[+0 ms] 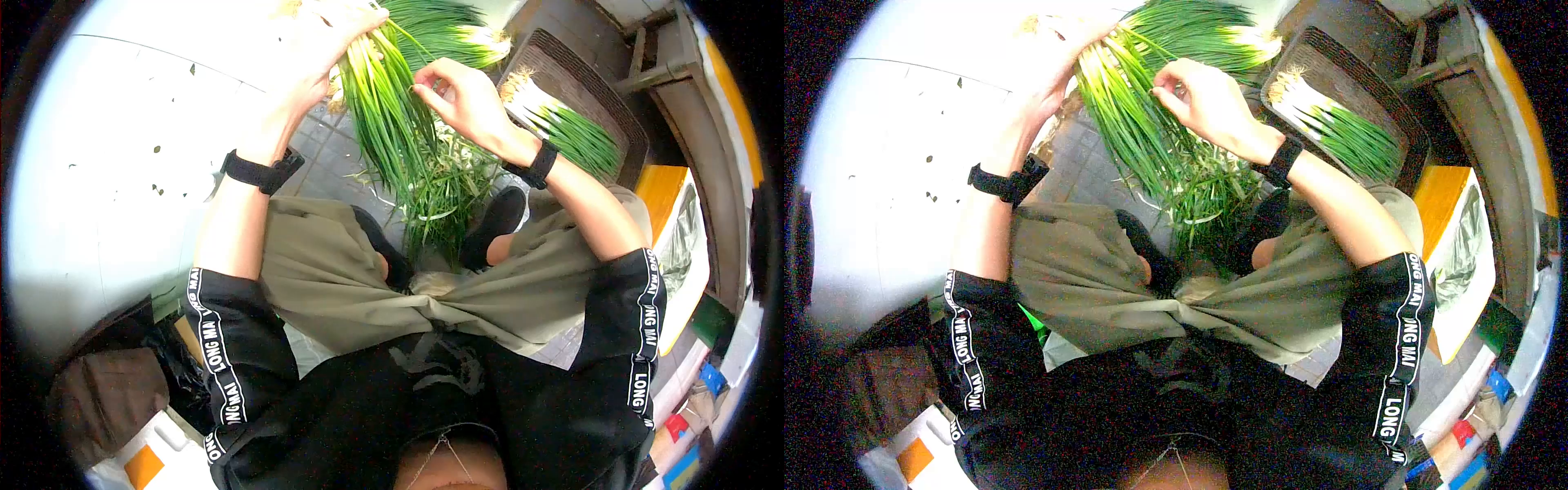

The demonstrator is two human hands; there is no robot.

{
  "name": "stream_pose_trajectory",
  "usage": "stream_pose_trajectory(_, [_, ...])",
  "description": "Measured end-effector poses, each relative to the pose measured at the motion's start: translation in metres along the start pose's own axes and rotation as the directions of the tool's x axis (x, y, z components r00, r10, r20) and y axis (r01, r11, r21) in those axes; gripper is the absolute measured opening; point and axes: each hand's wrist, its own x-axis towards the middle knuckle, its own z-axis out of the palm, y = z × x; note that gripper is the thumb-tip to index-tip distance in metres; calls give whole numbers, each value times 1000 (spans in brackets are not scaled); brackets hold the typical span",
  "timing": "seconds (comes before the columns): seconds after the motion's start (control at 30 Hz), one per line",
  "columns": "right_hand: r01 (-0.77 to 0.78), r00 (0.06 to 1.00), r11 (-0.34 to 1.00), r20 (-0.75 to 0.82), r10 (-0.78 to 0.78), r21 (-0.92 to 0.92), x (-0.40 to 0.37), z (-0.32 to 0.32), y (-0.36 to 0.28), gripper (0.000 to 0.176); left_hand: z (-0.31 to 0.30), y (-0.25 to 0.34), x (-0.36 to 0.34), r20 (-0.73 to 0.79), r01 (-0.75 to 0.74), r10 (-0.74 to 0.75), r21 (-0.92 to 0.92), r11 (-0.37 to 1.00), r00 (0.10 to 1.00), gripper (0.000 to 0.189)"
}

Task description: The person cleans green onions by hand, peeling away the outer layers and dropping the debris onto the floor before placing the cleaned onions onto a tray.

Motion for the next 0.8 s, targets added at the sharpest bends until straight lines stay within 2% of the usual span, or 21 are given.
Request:
stream_pose_trajectory(0.03, [-3,1000,1000,-10,3,1,-1,0,1,15,6,6,-4,-79,13,-16,-39,999,997,25])
stream_pose_trajectory(0.17, [-26,1000,1000,3,26,11,-3,1,5,13,9,5,-4,-127,5,-11,-51,999,992,25])
stream_pose_trajectory(0.27, [-35,998,999,45,37,-26,-5,2,7,12,1,3,-1,-82,62,-64,-20,998,995,24])
stream_pose_trajectory(0.33, [-26,998,999,62,28,-34,-5,3,10,12,-12,-11,5,39,-72,72,-19,997,997,14])
stream_pose_trajectory(0.47, [-25,997,998,69,29,-55,-7,4,14,13,-23,-16,10,72,-107,105,25,994,992,16])
stream_pose_trajectory(0.57, [-27,997,999,77,30,-46,-8,5,16,14,-19,-5,4,68,-47,47,-10,999,997,17])
stream_pose_trajectory(0.63, [-48,991,997,120,55,-61,-10,5,17,16,-4,12,-5,-58,99,-110,-169,981,992,22])
stream_pose_trajectory(0.8, [-58,983,996,171,69,-66,-15,6,24,18,-4,16,-7,-51,107,-120,-205,973,991,19])
